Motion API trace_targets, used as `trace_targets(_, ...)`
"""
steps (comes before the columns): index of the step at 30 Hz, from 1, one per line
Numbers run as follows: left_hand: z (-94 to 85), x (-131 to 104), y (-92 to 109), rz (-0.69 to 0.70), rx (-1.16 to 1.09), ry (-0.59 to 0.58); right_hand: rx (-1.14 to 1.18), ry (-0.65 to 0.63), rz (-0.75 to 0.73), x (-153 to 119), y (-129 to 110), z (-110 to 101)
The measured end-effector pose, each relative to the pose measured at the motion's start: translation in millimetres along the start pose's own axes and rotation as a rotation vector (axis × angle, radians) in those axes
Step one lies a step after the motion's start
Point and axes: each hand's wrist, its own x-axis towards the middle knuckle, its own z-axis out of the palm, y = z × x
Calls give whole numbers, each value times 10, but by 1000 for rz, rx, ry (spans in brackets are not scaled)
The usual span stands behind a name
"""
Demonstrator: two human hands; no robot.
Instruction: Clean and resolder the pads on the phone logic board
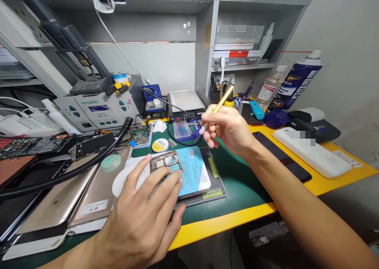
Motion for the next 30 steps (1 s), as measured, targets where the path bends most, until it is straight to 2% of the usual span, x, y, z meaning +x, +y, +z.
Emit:
trace_targets(3,19,-27,22,-5,-6,14,207,-158,104,-53,8,88)
trace_targets(5,24,-46,33,-31,-9,20,253,-199,138,-74,14,125)
trace_targets(11,13,-58,44,-89,3,73,233,-237,129,-96,29,149)
trace_targets(15,18,-63,45,-149,8,51,214,-257,126,-97,51,153)
trace_targets(23,48,-53,62,-149,1,79,197,-233,145,-85,55,151)
trace_targets(30,66,-54,56,-137,23,88,134,-277,111,-84,84,166)
